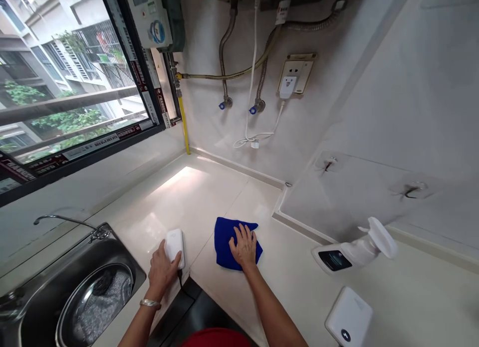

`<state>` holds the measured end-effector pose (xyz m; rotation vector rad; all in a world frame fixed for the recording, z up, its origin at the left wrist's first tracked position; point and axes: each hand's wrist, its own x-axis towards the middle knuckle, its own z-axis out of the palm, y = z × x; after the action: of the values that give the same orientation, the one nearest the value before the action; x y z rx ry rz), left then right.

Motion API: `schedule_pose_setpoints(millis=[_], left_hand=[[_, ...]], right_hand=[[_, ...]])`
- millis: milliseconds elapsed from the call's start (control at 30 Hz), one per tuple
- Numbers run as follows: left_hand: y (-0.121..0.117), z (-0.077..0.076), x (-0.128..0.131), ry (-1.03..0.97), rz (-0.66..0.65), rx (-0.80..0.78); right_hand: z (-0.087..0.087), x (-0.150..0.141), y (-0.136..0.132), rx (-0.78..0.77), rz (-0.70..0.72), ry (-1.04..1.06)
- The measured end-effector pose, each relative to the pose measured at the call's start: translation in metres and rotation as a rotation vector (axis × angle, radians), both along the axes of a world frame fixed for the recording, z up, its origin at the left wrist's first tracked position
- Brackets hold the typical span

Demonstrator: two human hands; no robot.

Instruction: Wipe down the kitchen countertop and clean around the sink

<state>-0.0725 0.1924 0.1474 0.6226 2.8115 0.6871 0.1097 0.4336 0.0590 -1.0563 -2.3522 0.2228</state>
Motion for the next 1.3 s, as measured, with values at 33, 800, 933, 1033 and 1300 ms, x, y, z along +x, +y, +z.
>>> schedule_pose_setpoints(millis=[33,800,933,1033,1300], left_hand=[[0.009,0.001,0.002,0.01,0.004,-0.045],[0.016,0.014,-0.039,-0.165,0.2,0.116],[0.026,0.021,-0.076,-0.238,0.291,0.116],[0.035,0.022,-0.1,-0.203,0.318,0.092],[0.056,0.018,-0.147,-0.147,0.374,0.066]], right_hand=[[-0.002,0.0,0.0,0.005,0.003,0.01],[0.003,0.004,0.001,-0.028,0.035,0.089],[0.004,0.004,0.002,-0.002,0.006,0.065],[0.002,0.005,0.004,0.008,-0.004,0.048],[-0.005,0.005,0.007,0.014,-0.03,0.057]])
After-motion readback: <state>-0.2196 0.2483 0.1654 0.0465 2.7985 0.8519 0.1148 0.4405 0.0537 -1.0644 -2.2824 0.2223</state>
